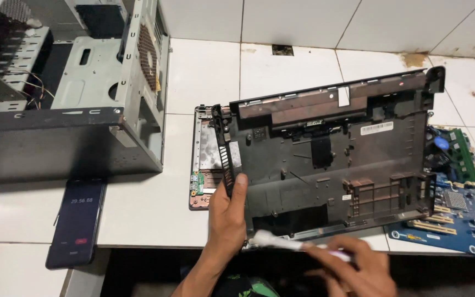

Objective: The person cleans a disassembled laptop motherboard and its metal casing using a toothbrush. They scrub various components on the motherboard and the interior of the casing, then flip the casing to clean the other side.

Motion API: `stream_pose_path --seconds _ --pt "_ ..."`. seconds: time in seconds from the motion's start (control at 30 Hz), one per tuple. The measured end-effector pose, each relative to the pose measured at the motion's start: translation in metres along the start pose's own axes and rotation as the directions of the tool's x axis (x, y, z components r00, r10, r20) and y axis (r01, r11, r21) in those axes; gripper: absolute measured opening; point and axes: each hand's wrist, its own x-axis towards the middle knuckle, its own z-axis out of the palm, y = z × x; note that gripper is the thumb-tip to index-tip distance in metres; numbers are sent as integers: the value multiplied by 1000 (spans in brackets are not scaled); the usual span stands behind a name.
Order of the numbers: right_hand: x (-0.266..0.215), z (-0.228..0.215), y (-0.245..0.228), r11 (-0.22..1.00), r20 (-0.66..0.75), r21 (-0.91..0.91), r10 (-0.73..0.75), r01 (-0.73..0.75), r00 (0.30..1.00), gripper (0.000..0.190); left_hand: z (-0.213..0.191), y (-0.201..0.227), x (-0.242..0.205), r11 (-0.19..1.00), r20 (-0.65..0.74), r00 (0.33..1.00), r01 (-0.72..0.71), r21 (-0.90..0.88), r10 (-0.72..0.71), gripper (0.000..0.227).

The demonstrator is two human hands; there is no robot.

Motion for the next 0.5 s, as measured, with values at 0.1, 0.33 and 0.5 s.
stream_pose_path --seconds 0.1,0.33,0.5 --pt "12 -20 -9 978 119 -66 206 -199 971 65 -1 -6 -3 1000 -5 1000 -20 -21 20 42" --pt "70 -33 -53 590 267 515 579 -622 770 27 7 17 -12 952 23 952 303 55 -304 104" --pt "79 -8 -77 994 -394 94 -16 57 919 28 10 3 -19 916 45 916 397 56 -399 106"
